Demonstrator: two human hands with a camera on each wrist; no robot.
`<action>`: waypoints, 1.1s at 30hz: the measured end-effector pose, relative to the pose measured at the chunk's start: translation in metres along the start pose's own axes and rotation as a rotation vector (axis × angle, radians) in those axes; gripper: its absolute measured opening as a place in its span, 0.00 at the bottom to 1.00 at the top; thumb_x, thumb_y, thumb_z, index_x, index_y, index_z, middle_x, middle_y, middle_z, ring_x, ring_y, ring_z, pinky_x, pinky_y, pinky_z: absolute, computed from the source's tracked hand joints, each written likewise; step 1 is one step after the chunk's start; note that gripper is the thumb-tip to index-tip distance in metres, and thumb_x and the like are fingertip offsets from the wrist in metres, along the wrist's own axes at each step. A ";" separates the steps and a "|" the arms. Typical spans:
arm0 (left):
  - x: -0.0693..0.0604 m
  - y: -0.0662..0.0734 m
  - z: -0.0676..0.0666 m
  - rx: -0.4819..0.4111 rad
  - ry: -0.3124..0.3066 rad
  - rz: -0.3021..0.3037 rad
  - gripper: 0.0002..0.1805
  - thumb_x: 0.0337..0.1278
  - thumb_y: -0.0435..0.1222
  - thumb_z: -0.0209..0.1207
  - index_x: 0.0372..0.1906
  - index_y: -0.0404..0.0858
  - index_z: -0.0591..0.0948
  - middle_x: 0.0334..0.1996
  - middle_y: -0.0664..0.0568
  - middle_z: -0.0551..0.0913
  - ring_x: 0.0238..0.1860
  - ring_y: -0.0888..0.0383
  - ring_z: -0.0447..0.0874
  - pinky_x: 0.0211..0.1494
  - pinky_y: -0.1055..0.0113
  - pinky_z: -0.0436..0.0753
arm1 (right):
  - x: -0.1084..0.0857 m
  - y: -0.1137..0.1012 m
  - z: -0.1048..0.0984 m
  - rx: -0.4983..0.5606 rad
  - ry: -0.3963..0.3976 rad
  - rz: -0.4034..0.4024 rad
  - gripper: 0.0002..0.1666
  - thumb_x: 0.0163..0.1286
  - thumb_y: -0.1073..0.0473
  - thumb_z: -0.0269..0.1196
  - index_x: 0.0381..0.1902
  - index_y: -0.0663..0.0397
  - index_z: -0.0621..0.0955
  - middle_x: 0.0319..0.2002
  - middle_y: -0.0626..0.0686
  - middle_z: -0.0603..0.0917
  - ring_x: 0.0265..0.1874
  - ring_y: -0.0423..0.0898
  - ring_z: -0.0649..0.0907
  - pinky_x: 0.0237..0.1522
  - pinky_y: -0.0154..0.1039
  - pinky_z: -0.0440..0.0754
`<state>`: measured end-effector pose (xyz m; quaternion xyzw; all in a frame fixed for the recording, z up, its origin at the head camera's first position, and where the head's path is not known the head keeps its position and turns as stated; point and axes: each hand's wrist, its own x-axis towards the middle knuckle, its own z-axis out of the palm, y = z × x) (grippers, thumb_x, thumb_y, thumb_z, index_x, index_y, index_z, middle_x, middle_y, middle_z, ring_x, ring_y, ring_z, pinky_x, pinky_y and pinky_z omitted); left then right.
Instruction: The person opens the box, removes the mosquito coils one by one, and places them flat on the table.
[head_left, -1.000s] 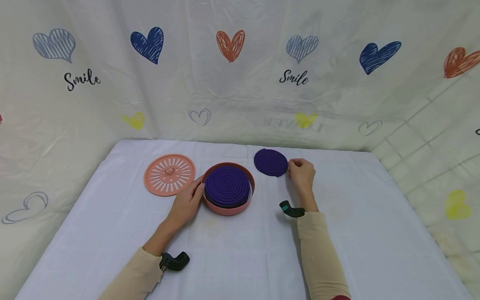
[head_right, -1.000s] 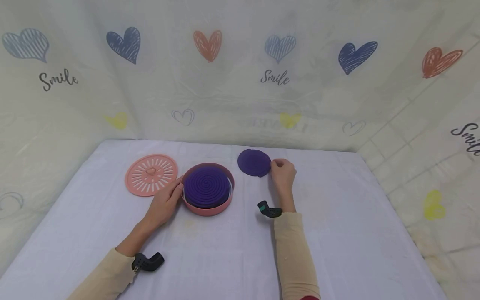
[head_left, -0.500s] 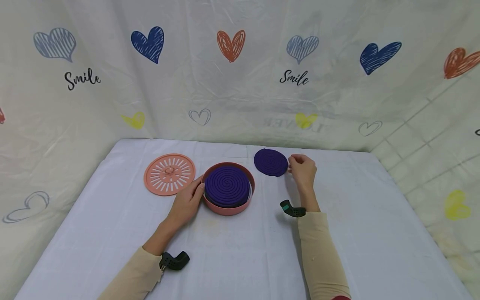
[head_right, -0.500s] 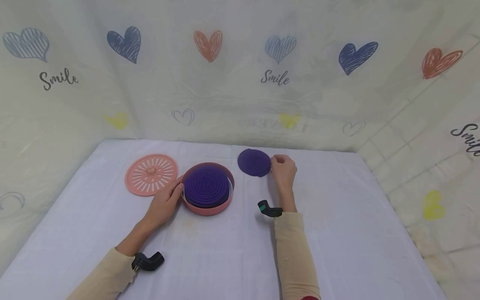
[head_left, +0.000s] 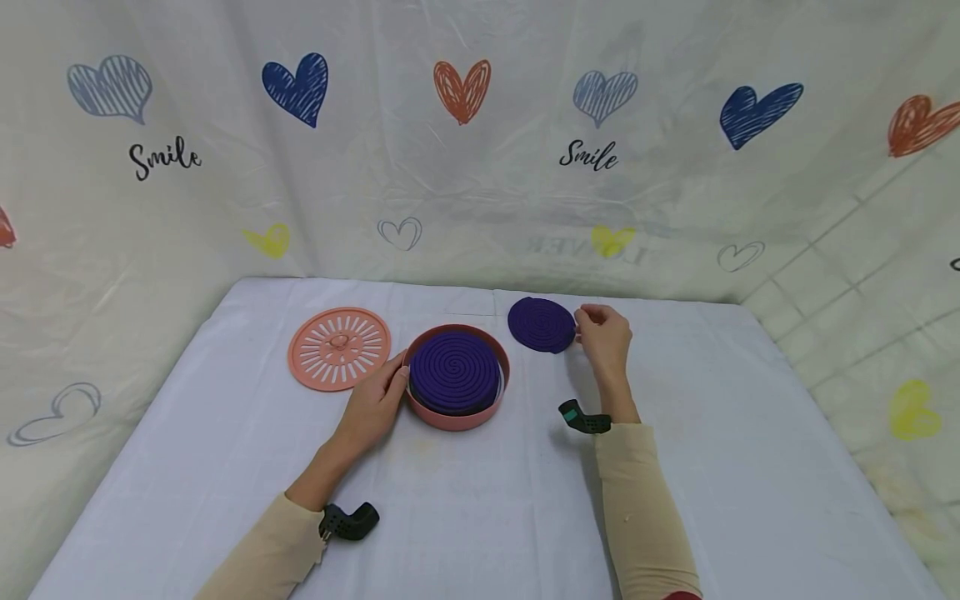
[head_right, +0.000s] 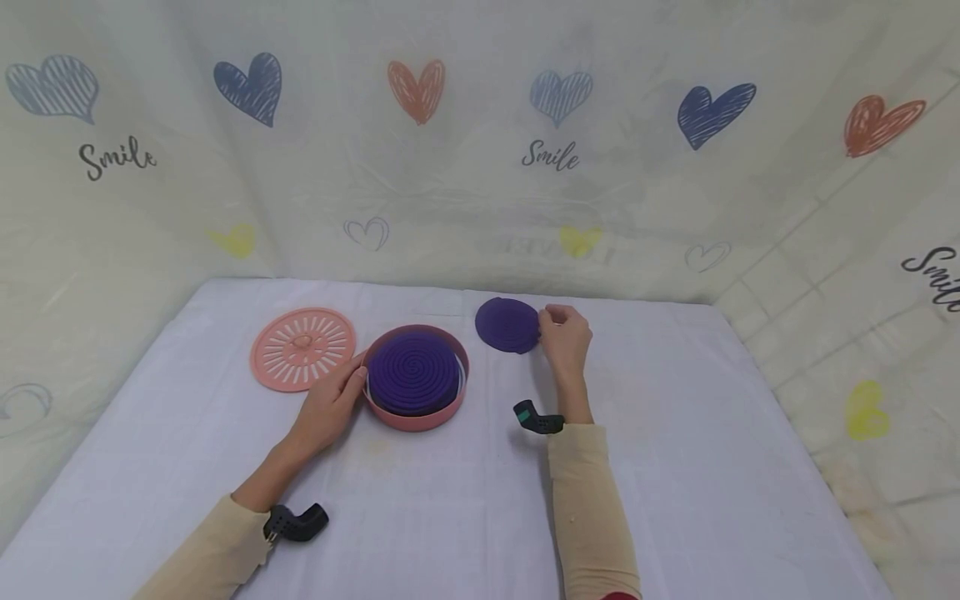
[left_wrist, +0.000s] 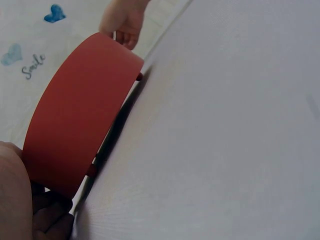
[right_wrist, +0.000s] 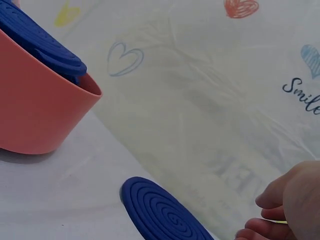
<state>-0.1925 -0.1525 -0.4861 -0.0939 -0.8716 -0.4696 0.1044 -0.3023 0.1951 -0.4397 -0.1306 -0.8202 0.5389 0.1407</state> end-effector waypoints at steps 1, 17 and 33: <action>0.000 0.000 0.000 0.001 -0.003 -0.003 0.28 0.77 0.48 0.46 0.72 0.39 0.71 0.68 0.48 0.76 0.72 0.51 0.71 0.73 0.49 0.71 | -0.001 -0.001 0.000 0.002 -0.001 -0.007 0.17 0.71 0.55 0.61 0.51 0.60 0.85 0.41 0.58 0.85 0.33 0.47 0.85 0.27 0.23 0.82; -0.002 0.000 -0.001 0.010 -0.026 -0.031 0.28 0.76 0.48 0.47 0.74 0.43 0.69 0.68 0.49 0.76 0.71 0.51 0.71 0.72 0.48 0.72 | -0.011 -0.020 0.008 0.028 -0.046 -0.087 0.17 0.69 0.58 0.62 0.49 0.64 0.84 0.41 0.62 0.87 0.31 0.47 0.86 0.28 0.26 0.84; -0.001 -0.003 -0.001 0.001 -0.024 -0.029 0.28 0.73 0.45 0.50 0.74 0.45 0.69 0.68 0.50 0.77 0.71 0.53 0.71 0.72 0.49 0.72 | -0.022 -0.033 0.019 0.010 -0.103 -0.180 0.18 0.69 0.58 0.63 0.51 0.64 0.85 0.41 0.64 0.88 0.27 0.38 0.83 0.27 0.24 0.83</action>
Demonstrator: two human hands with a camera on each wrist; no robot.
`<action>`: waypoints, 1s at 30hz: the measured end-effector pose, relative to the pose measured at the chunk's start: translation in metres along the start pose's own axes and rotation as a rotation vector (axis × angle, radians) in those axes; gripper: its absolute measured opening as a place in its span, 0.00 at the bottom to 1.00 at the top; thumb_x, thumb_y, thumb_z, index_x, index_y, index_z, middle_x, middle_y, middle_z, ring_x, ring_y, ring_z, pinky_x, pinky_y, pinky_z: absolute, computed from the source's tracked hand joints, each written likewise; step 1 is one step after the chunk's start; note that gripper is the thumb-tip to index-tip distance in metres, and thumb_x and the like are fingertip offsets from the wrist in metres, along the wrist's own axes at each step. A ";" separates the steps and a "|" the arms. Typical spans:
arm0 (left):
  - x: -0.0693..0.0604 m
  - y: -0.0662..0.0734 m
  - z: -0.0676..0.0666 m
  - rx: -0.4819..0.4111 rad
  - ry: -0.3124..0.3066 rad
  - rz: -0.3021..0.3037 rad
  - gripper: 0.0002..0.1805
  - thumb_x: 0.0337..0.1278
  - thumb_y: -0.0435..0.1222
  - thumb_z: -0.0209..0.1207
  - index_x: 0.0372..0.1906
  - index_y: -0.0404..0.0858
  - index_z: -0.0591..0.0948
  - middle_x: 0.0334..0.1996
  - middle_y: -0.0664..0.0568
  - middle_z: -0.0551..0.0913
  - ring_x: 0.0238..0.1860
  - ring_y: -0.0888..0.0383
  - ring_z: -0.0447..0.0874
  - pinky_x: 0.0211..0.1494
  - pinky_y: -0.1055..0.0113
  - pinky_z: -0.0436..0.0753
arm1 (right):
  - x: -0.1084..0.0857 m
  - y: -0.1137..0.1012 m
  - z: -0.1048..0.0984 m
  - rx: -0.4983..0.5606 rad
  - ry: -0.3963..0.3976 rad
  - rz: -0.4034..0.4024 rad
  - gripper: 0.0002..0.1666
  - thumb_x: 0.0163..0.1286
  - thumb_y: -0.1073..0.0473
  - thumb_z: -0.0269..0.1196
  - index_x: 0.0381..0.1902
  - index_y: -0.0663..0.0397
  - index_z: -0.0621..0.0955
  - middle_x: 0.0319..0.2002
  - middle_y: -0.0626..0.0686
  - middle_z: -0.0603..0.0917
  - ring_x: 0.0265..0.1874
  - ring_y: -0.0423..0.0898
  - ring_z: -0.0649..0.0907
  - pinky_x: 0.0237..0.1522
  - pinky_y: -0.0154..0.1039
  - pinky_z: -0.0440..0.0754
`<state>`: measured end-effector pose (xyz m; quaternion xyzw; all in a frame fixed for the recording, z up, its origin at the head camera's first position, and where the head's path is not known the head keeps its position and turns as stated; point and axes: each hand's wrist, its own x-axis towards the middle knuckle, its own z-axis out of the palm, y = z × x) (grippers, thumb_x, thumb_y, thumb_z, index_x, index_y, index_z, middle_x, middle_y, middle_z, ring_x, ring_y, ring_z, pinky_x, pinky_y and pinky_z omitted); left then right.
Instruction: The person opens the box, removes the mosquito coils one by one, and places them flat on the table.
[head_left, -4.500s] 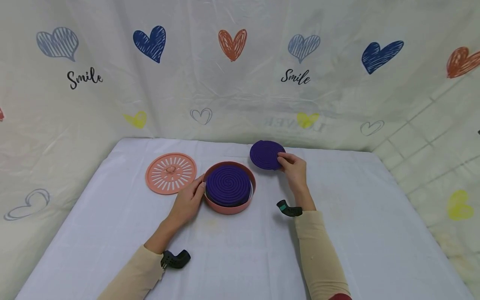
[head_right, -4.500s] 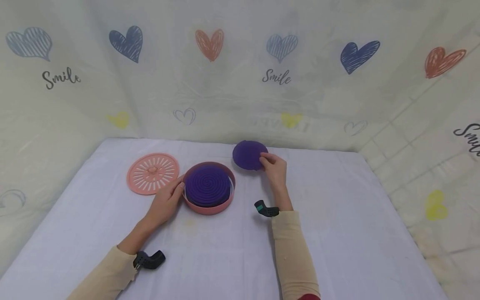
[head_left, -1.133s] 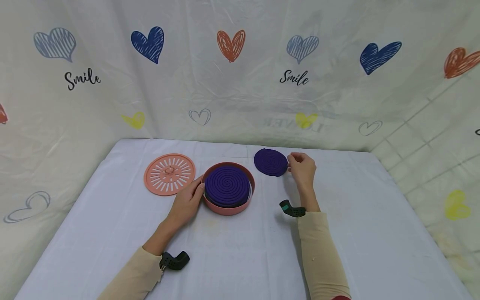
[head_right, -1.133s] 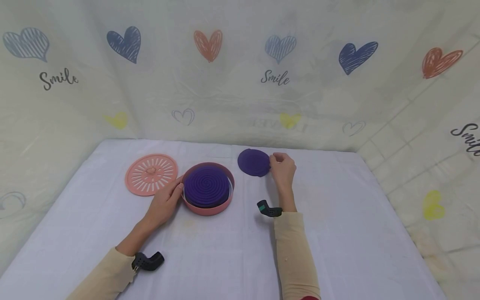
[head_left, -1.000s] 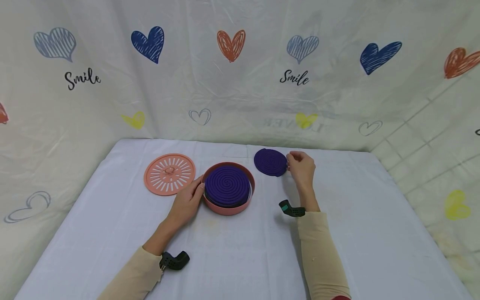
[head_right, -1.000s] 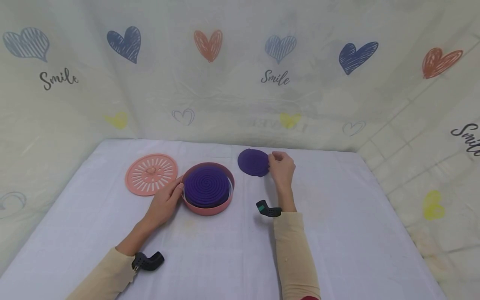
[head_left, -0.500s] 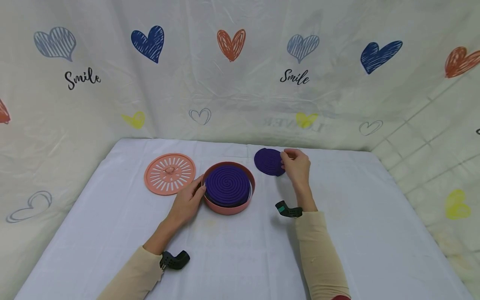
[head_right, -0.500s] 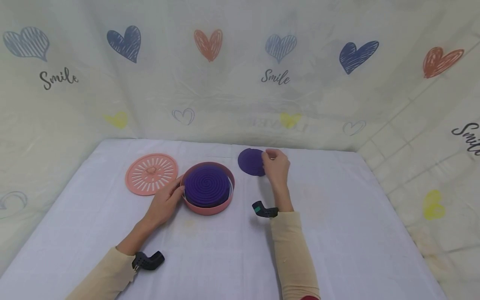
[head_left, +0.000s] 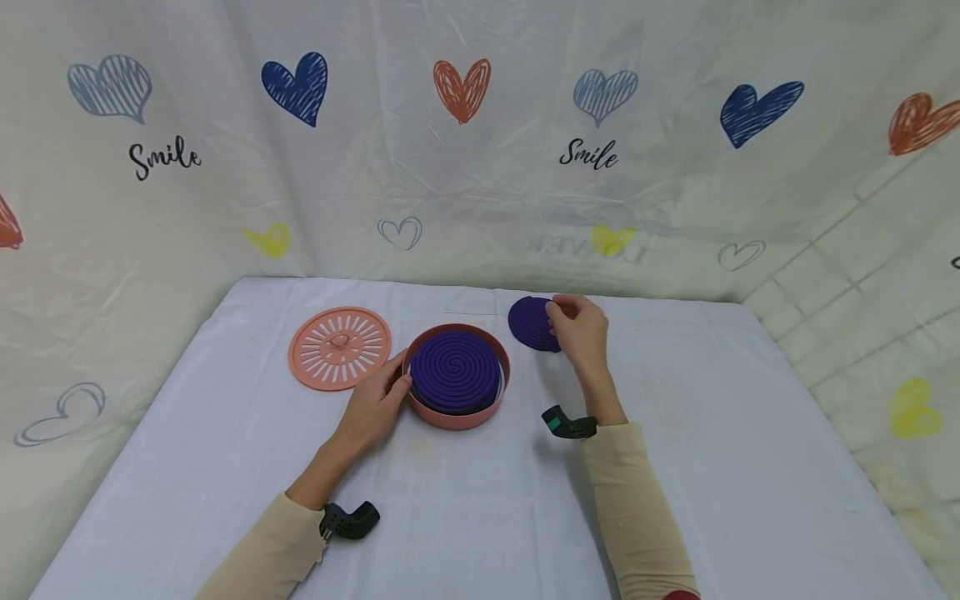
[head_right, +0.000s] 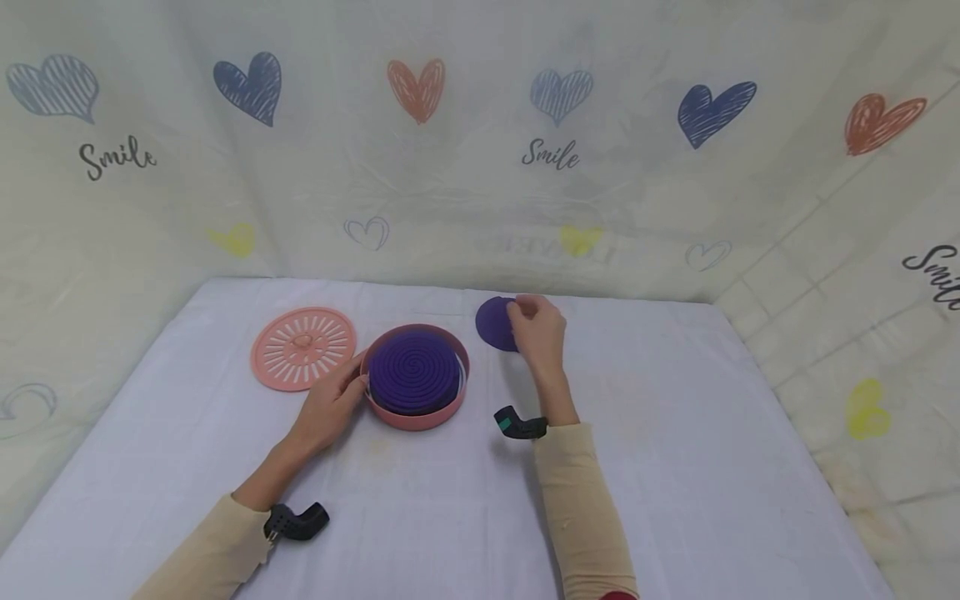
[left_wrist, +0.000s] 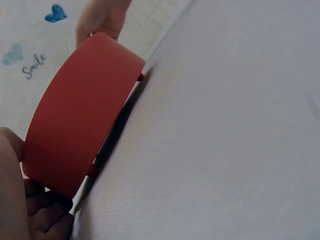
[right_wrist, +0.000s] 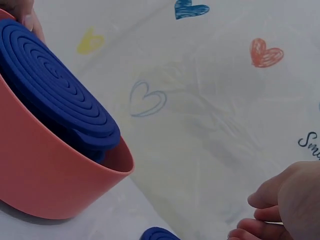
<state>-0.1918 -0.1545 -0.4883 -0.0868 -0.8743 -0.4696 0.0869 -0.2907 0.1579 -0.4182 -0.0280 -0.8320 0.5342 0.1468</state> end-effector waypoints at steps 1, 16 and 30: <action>0.000 0.000 0.000 0.001 -0.002 -0.003 0.28 0.73 0.45 0.50 0.74 0.46 0.69 0.68 0.50 0.76 0.71 0.53 0.71 0.72 0.49 0.72 | 0.000 -0.001 0.001 -0.004 -0.006 -0.006 0.18 0.69 0.58 0.63 0.51 0.64 0.85 0.41 0.64 0.88 0.28 0.39 0.84 0.27 0.24 0.83; -0.002 0.002 -0.002 -0.011 -0.025 0.007 0.30 0.71 0.43 0.52 0.75 0.46 0.67 0.69 0.48 0.75 0.72 0.51 0.71 0.72 0.47 0.72 | -0.009 -0.018 0.010 -0.049 -0.131 -0.035 0.20 0.69 0.57 0.64 0.52 0.66 0.83 0.43 0.63 0.88 0.36 0.52 0.88 0.34 0.33 0.88; -0.001 0.000 -0.001 -0.011 -0.020 0.008 0.31 0.70 0.43 0.52 0.75 0.46 0.67 0.69 0.49 0.75 0.71 0.51 0.72 0.71 0.48 0.73 | -0.019 -0.030 0.017 -0.100 -0.237 -0.093 0.18 0.69 0.55 0.65 0.52 0.61 0.84 0.44 0.60 0.88 0.37 0.52 0.88 0.38 0.38 0.88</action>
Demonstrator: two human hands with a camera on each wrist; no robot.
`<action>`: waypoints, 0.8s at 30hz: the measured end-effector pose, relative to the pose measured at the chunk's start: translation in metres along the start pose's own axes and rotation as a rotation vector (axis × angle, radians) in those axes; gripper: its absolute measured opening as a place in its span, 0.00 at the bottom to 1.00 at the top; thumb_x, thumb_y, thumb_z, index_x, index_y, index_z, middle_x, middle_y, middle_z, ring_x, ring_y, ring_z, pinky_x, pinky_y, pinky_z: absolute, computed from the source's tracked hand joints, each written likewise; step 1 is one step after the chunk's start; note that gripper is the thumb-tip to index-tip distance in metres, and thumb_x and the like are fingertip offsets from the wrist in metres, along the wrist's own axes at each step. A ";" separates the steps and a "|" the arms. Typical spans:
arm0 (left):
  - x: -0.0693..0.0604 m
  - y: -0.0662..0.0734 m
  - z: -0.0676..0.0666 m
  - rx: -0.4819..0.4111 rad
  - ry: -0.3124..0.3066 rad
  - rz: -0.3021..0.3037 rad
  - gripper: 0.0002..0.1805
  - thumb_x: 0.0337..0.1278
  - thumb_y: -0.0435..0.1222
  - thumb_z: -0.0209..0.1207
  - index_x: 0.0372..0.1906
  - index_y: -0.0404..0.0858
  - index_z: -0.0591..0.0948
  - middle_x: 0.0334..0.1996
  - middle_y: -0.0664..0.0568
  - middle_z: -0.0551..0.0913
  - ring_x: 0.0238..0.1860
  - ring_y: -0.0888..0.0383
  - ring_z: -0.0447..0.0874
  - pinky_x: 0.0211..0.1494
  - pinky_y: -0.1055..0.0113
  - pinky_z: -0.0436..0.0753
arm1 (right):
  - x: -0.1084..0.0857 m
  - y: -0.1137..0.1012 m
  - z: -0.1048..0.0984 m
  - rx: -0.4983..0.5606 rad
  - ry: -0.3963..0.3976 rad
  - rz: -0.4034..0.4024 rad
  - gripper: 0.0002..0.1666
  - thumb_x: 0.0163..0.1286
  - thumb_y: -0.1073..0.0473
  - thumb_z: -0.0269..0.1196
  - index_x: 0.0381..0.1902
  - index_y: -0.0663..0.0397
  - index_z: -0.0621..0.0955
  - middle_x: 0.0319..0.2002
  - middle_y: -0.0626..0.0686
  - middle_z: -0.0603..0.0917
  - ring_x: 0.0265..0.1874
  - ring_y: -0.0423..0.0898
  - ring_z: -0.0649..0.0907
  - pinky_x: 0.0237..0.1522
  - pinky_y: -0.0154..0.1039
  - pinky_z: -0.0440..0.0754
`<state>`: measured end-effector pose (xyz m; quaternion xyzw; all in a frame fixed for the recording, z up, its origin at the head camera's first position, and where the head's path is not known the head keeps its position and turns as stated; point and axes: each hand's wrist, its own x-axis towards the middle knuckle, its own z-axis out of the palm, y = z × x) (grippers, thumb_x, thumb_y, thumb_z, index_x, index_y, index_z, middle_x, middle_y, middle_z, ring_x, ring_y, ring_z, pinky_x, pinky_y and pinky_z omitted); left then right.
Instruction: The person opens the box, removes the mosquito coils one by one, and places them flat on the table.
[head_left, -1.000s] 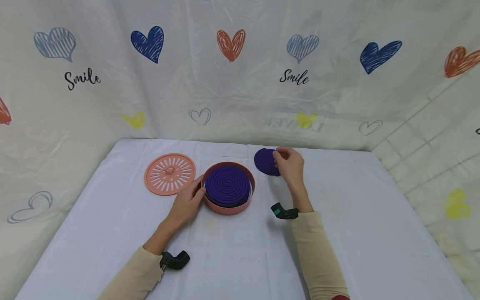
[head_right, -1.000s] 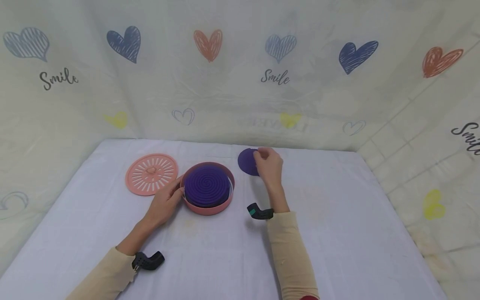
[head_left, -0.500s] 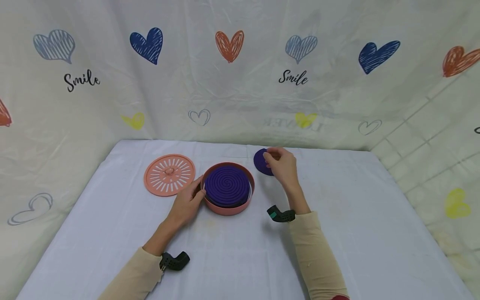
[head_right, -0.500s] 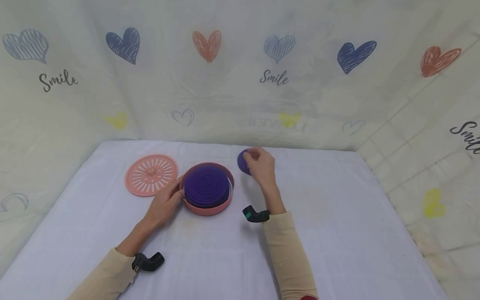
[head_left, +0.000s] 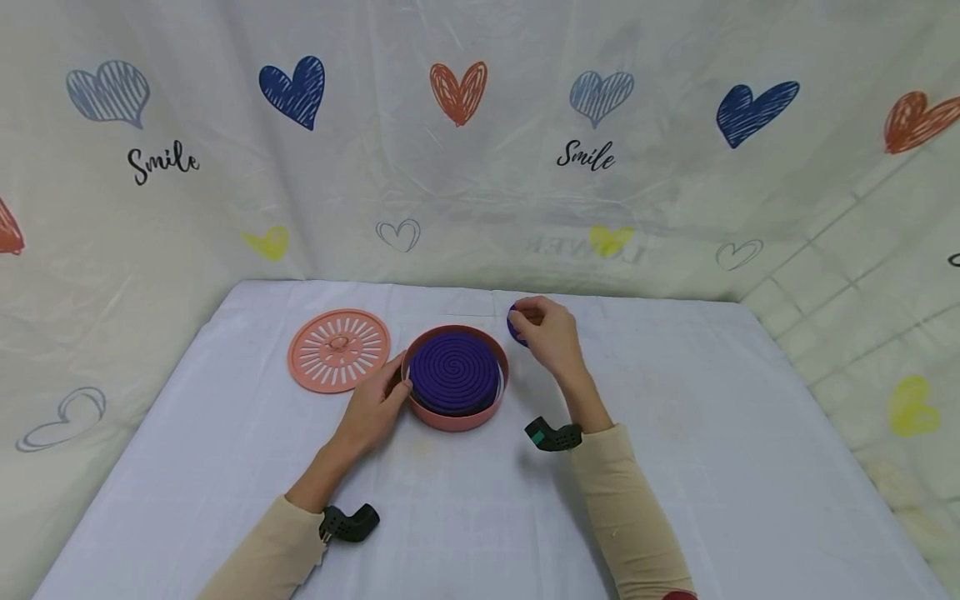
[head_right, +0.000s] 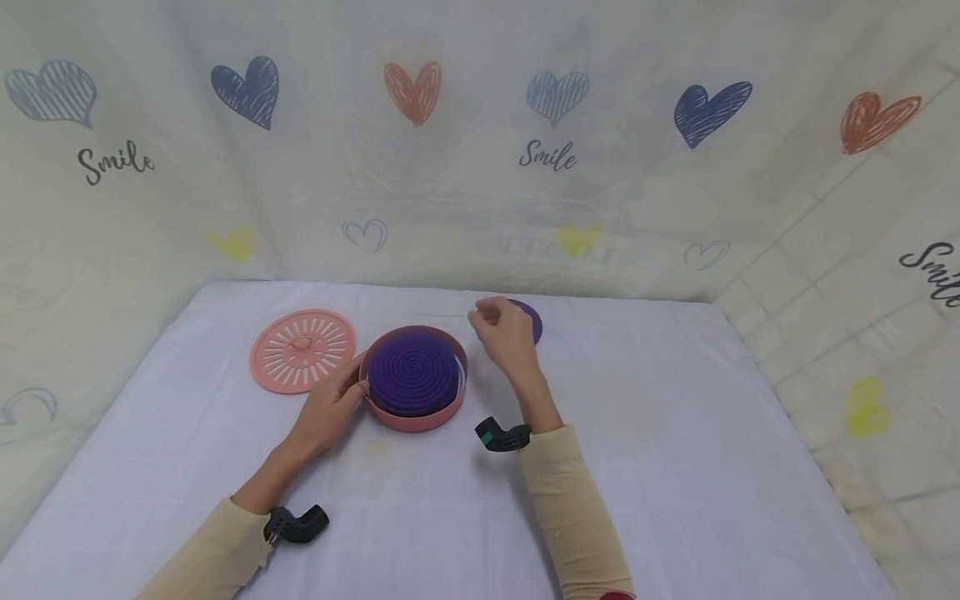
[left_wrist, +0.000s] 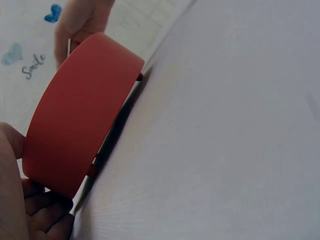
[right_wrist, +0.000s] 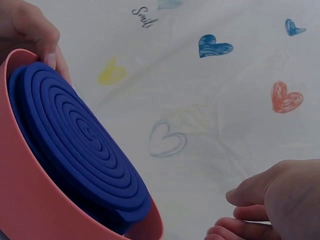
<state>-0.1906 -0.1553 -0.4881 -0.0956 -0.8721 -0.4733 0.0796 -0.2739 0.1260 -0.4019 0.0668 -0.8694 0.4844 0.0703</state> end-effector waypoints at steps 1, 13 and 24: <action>0.000 0.000 0.000 -0.001 0.001 0.001 0.31 0.70 0.43 0.52 0.75 0.46 0.67 0.69 0.49 0.75 0.71 0.51 0.72 0.71 0.48 0.73 | 0.000 0.000 0.001 -0.008 -0.006 -0.005 0.18 0.69 0.55 0.65 0.51 0.60 0.84 0.44 0.59 0.88 0.37 0.52 0.88 0.38 0.39 0.88; -0.001 -0.001 0.001 0.007 0.010 -0.004 0.30 0.69 0.42 0.53 0.75 0.46 0.67 0.69 0.49 0.76 0.71 0.52 0.71 0.72 0.48 0.72 | -0.006 -0.006 0.007 -0.087 -0.081 -0.052 0.20 0.69 0.51 0.64 0.53 0.56 0.84 0.43 0.57 0.89 0.31 0.47 0.88 0.35 0.37 0.84; 0.000 0.002 0.001 0.036 0.019 -0.007 0.30 0.69 0.42 0.53 0.74 0.44 0.69 0.68 0.48 0.77 0.70 0.51 0.73 0.72 0.49 0.73 | -0.010 -0.011 0.012 -0.117 -0.159 -0.069 0.15 0.70 0.53 0.64 0.48 0.55 0.85 0.41 0.55 0.89 0.35 0.47 0.88 0.37 0.40 0.87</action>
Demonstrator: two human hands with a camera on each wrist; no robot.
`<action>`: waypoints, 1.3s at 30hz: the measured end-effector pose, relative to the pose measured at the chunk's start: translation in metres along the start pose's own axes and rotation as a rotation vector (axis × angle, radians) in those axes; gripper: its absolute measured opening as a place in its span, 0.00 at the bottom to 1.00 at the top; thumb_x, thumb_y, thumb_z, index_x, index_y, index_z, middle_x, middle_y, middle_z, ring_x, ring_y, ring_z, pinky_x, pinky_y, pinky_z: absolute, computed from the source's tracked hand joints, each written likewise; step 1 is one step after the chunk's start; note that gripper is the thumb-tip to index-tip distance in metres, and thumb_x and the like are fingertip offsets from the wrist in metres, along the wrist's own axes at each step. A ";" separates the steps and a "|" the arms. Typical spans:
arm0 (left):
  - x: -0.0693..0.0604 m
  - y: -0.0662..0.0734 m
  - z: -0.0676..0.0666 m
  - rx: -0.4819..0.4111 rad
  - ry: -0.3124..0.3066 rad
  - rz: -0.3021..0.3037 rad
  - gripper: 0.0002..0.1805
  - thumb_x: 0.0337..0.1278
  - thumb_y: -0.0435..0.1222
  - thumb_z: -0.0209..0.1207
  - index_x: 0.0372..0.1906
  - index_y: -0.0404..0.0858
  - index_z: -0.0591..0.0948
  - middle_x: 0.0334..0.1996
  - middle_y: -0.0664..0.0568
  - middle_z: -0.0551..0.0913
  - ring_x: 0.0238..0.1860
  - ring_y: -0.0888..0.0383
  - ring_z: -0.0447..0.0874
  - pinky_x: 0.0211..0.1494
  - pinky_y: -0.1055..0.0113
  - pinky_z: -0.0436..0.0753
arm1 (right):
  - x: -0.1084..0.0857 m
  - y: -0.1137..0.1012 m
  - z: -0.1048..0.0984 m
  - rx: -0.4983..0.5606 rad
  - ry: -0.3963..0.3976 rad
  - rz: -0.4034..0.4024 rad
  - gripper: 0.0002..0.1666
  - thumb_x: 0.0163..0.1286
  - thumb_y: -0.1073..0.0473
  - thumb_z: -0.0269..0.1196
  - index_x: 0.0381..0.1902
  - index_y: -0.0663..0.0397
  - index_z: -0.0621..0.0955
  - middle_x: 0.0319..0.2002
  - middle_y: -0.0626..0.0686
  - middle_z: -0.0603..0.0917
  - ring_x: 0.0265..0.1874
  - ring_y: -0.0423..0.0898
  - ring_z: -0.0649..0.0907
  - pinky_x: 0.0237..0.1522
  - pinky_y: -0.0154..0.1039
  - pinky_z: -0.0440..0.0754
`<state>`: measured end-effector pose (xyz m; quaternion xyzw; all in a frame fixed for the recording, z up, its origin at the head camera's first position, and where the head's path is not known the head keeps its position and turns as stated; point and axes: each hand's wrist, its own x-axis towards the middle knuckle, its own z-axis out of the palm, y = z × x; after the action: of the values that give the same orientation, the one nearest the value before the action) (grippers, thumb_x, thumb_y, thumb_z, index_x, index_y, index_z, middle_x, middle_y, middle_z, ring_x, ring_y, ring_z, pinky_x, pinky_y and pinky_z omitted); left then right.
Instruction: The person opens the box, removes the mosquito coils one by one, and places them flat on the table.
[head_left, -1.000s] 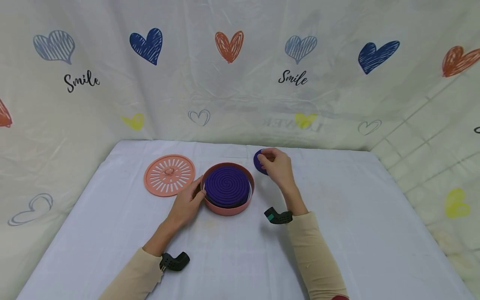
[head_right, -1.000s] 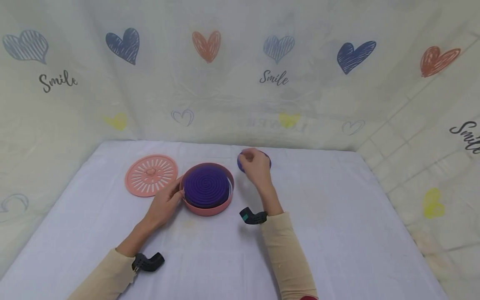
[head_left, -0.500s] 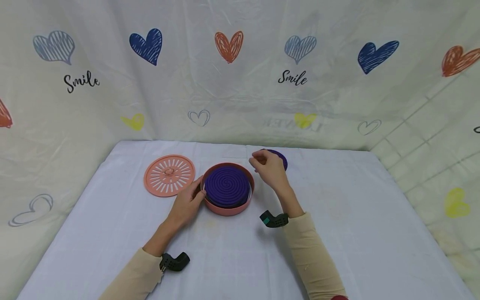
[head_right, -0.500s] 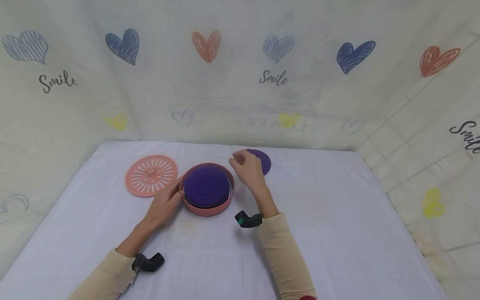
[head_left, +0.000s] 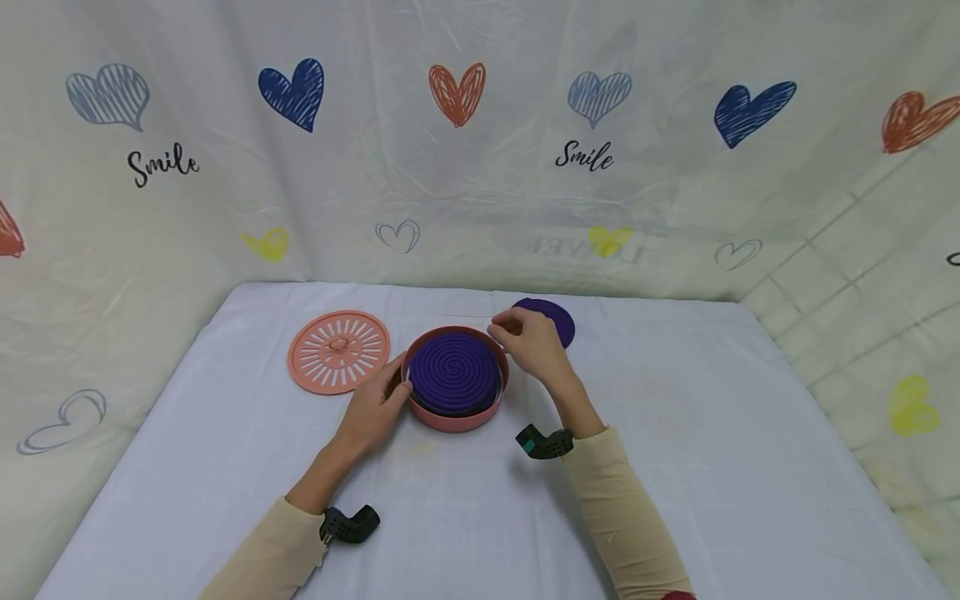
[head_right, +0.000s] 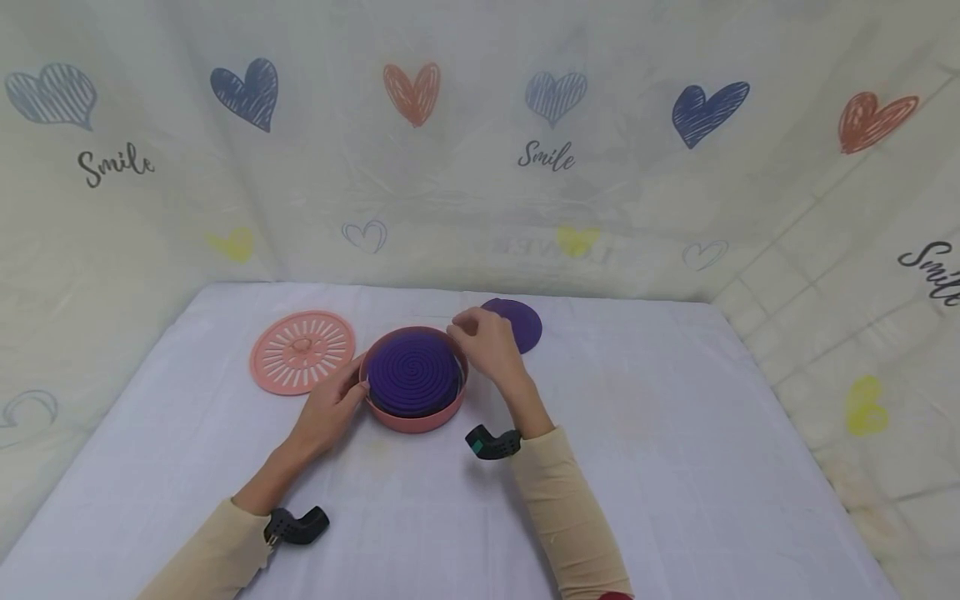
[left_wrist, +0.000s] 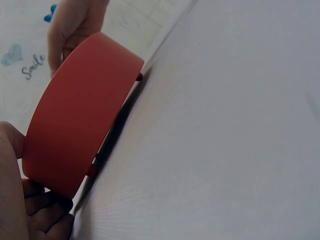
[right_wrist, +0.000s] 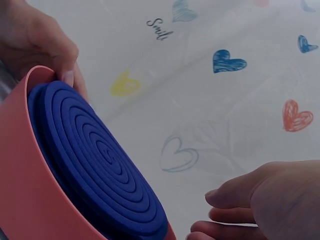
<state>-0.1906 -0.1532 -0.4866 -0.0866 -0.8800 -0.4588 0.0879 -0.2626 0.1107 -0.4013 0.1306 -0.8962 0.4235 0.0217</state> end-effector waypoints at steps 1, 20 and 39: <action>0.000 0.000 0.000 0.001 -0.001 -0.003 0.30 0.69 0.43 0.53 0.75 0.45 0.68 0.68 0.48 0.77 0.70 0.51 0.73 0.72 0.49 0.73 | 0.000 -0.001 0.000 -0.005 -0.008 0.002 0.15 0.70 0.53 0.64 0.49 0.55 0.85 0.42 0.55 0.89 0.35 0.47 0.88 0.38 0.40 0.87; 0.000 0.000 0.001 -0.009 0.009 0.006 0.30 0.69 0.42 0.54 0.74 0.46 0.69 0.68 0.49 0.77 0.70 0.51 0.73 0.72 0.48 0.73 | -0.001 -0.002 0.007 -0.102 -0.086 -0.047 0.12 0.71 0.53 0.64 0.45 0.54 0.88 0.41 0.54 0.90 0.42 0.49 0.87 0.45 0.45 0.86; 0.000 0.001 0.000 0.000 0.013 0.005 0.30 0.69 0.44 0.55 0.74 0.45 0.69 0.68 0.48 0.77 0.70 0.50 0.73 0.71 0.49 0.73 | -0.003 -0.006 0.008 -0.135 -0.121 -0.082 0.13 0.71 0.54 0.63 0.47 0.54 0.87 0.42 0.53 0.89 0.41 0.48 0.86 0.45 0.45 0.84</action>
<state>-0.1902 -0.1524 -0.4864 -0.0858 -0.8791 -0.4593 0.0948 -0.2580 0.1020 -0.4024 0.1906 -0.9163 0.3521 -0.0064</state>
